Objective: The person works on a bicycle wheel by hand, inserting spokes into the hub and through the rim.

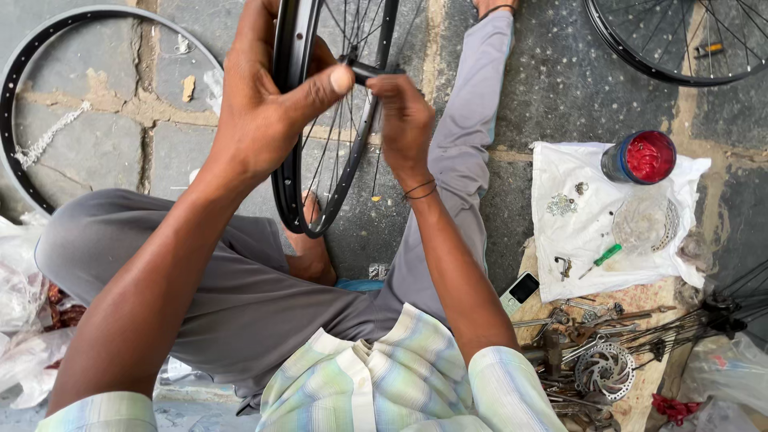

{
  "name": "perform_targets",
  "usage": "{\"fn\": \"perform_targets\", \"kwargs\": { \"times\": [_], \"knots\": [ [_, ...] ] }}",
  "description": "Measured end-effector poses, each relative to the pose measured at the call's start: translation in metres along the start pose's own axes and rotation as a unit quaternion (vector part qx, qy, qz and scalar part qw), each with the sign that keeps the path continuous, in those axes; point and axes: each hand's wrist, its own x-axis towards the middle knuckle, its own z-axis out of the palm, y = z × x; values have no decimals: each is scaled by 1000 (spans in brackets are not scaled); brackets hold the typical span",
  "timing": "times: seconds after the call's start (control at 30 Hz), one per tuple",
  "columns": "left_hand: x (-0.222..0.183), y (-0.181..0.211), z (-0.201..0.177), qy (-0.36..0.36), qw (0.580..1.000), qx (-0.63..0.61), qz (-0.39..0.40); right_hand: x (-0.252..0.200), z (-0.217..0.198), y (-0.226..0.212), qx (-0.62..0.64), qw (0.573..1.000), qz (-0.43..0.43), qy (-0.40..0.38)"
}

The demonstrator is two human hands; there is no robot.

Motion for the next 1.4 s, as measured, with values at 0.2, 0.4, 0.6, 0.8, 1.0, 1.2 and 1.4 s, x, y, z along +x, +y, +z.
{"fn": "perform_targets", "kwargs": {
  "times": [0.2, 0.4, 0.6, 0.8, 1.0, 1.2, 1.4],
  "knots": [
    [2, 0, -5, -37, 995, 21, -89, 9, 4, -15, -86, 994, -52, -35],
    [-9, -3, 8, -8, 1000, 11, -20, 6, 3, -36, -173, 984, -26, -43],
    [-37, -12, 14, -9, 996, 68, -52, -112, -112, 91, -213, 958, 136, 137],
    [-43, -21, 7, -67, 961, 245, -113, -242, -319, 203, -494, 699, 438, 275],
    [-46, -1, 26, -67, 950, 262, -155, -271, -352, 224, -497, 777, 360, 137],
    [-35, 17, 38, 0, 994, 100, -38, -243, -356, 216, -553, 749, 364, 11],
    [-29, 8, 57, 16, 995, 19, -96, -140, -340, 168, -453, 794, 404, -26]
  ]
}}
